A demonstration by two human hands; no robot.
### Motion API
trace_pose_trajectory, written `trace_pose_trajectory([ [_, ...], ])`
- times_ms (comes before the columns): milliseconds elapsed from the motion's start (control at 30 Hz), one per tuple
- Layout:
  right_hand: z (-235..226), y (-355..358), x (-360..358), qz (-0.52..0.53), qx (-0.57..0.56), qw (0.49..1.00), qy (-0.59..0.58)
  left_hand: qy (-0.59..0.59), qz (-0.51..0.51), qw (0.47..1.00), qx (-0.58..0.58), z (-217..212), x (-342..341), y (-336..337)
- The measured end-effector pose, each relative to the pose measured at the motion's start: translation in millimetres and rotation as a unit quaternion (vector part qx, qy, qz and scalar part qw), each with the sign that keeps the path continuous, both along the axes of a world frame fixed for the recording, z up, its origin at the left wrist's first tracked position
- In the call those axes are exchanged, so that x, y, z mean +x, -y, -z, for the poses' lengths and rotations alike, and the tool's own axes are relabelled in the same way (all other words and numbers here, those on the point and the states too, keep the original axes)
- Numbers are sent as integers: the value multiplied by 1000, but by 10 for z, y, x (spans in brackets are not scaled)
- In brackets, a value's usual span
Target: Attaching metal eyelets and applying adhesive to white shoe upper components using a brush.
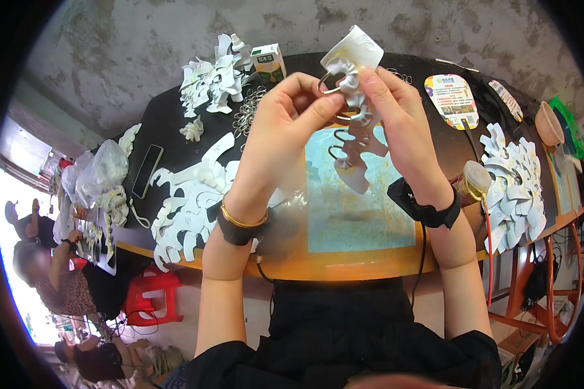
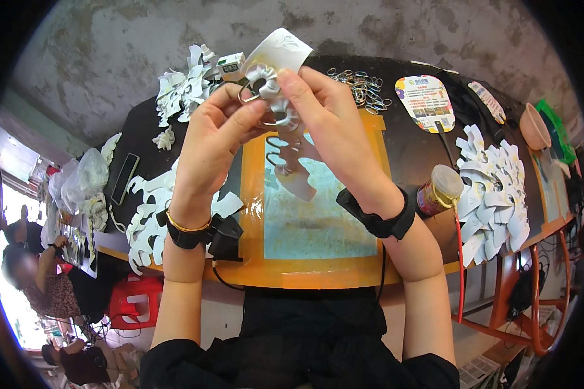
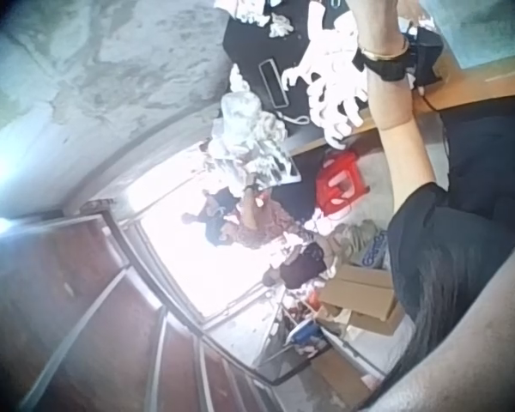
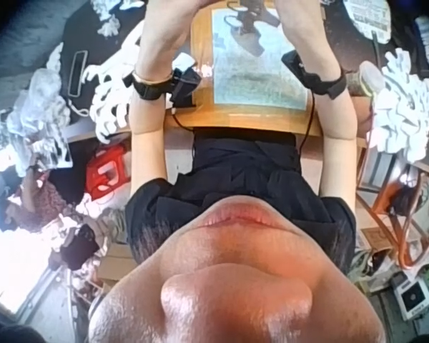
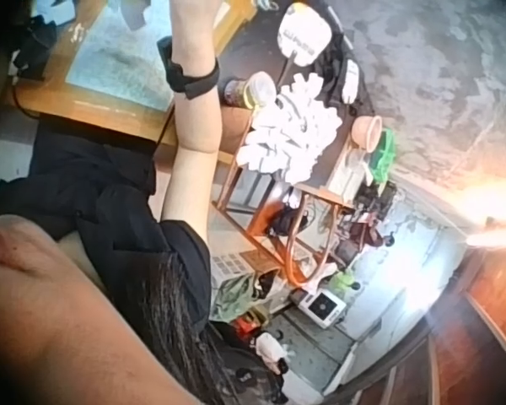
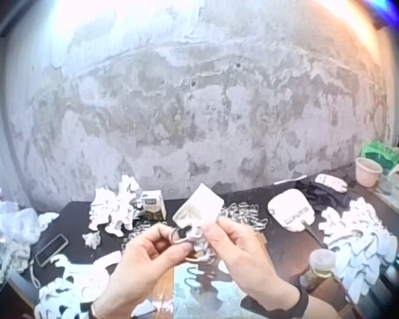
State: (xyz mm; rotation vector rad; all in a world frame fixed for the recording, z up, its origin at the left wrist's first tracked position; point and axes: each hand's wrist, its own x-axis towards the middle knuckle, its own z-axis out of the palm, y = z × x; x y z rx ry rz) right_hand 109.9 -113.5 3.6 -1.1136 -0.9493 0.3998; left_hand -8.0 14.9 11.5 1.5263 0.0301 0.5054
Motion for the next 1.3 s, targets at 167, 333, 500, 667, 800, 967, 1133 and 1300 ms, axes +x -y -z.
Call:
trace_pose_trajectory([
  [167,7,-26,-52,-30,2,999,-18,28,-12,998,-49,-29,-24,-37],
  [333,-64,10,-48,-38,6,999,-31,24,67,989,-127,-139,-77,-22],
  [500,-39,-11,-114,-14,8,999,28,42,-47,997,-47,-61,-40,10],
  [667,-40,5,-123,-5,-2,999,50,40,-34,997,-51,-77,-69,-7],
  [800,-54,19,-131,0,-11,998,59,46,-41,996,-62,-35,-31,5],
  [967,-50,-9,-163,-8,-5,999,52,56,-50,995,-66,-57,-56,19],
  [1133,-88,-18,-152,208,149,955,148,70,-81,992,-73,-56,-15,24],
  [1300,-124,47,-122,236,66,926,287,61,-94,994,-19,-34,-23,46],
])
